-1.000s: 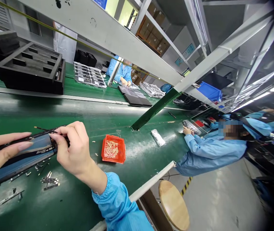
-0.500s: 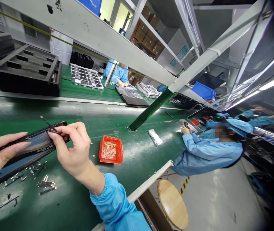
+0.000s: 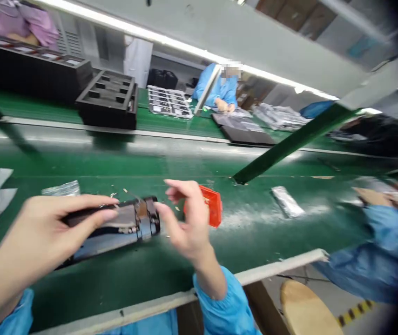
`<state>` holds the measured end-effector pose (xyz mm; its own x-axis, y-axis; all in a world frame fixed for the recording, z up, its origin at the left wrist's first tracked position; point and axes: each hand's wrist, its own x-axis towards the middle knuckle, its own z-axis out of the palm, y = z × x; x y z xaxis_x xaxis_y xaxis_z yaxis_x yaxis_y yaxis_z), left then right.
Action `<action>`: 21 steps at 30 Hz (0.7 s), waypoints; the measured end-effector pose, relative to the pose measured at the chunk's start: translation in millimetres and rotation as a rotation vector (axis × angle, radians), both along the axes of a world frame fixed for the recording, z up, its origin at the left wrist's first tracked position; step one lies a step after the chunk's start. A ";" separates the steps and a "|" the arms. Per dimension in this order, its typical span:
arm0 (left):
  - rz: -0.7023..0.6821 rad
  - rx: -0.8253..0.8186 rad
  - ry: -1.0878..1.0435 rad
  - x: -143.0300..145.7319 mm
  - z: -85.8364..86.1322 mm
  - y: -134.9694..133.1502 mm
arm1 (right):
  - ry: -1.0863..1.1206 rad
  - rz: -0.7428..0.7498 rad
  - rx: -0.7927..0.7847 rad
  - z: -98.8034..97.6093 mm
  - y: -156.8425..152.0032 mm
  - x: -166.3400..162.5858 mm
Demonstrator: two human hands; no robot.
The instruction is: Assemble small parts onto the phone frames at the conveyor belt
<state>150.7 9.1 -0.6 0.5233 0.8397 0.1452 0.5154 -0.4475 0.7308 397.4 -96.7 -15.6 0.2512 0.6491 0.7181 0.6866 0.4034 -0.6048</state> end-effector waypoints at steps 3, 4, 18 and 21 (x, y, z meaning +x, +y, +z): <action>-0.202 -0.218 0.075 -3.6 -34.7 -9.0 | 0.019 -0.080 -0.276 -39.4 -36.4 28.4; -0.256 -0.286 0.079 -5.1 -52.4 -14.4 | -0.010 -0.069 -0.374 -57.2 -46.0 35.8; -0.385 0.184 0.316 -18.5 -137.4 -61.0 | -0.305 -0.051 -0.544 -166.0 -121.2 47.1; -0.497 0.191 0.320 -6.6 -137.9 -57.8 | -0.274 0.121 -0.564 -148.1 -116.8 16.2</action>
